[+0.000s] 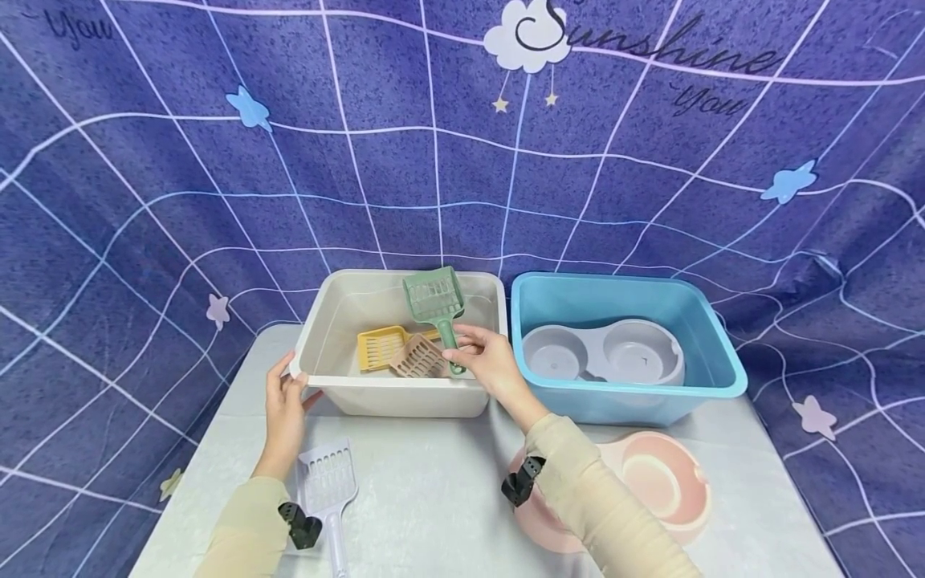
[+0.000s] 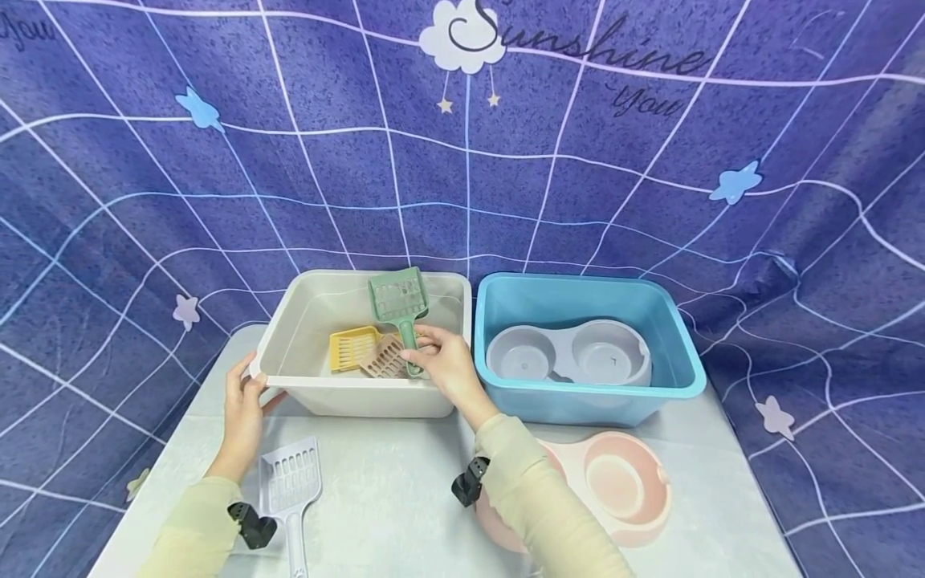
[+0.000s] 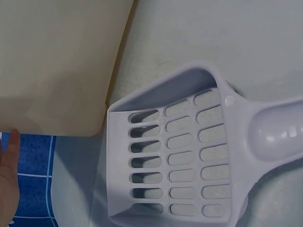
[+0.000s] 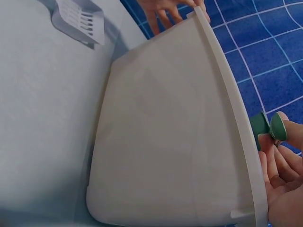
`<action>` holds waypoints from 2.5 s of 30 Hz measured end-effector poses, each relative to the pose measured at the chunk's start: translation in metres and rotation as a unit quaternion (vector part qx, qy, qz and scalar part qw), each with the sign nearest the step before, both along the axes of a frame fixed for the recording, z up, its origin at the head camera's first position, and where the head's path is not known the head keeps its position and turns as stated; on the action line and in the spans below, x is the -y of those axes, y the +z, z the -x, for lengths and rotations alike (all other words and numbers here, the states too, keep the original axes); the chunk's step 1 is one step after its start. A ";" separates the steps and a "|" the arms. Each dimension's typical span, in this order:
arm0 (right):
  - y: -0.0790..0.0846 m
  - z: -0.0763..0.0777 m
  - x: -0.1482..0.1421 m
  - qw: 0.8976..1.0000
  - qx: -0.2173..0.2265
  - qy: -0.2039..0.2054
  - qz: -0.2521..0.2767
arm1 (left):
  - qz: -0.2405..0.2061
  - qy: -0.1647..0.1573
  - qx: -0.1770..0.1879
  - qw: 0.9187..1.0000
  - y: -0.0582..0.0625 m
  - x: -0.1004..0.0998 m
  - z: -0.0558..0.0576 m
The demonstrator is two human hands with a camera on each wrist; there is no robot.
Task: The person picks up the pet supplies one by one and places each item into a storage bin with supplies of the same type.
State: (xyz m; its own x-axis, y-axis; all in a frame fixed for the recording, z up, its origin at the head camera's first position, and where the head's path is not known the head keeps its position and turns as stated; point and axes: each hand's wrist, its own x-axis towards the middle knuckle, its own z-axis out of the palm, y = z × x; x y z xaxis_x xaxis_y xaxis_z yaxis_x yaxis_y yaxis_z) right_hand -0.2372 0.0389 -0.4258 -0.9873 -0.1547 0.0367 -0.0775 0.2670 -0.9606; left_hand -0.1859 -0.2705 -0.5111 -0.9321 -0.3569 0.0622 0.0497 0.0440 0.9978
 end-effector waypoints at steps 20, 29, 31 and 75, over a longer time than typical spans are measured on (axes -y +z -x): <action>-0.004 -0.003 -0.002 1.000 -0.028 -0.005 0.006 | -0.014 0.002 -0.004 1.000 -0.002 0.001 0.000; -0.010 -0.007 -0.003 0.997 -0.050 -0.003 0.064 | -0.023 0.007 -0.012 1.000 0.000 0.002 0.003; -0.011 -0.008 -0.003 0.996 -0.055 -0.003 0.075 | -0.027 0.008 -0.013 1.000 0.001 0.003 0.003; -0.034 -0.088 0.022 0.983 -0.007 0.060 0.175 | -0.026 -0.004 -0.018 0.999 0.001 0.003 0.004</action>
State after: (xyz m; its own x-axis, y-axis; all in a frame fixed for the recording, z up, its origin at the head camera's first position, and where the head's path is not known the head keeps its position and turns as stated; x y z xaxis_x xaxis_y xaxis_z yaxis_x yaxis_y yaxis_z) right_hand -0.1489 0.0166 -0.4595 -0.9620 -0.2448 0.1210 -0.1014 -0.0910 -0.9907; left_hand -0.1896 -0.2733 -0.5104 -0.9325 -0.3529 0.0766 0.0853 -0.0091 0.9963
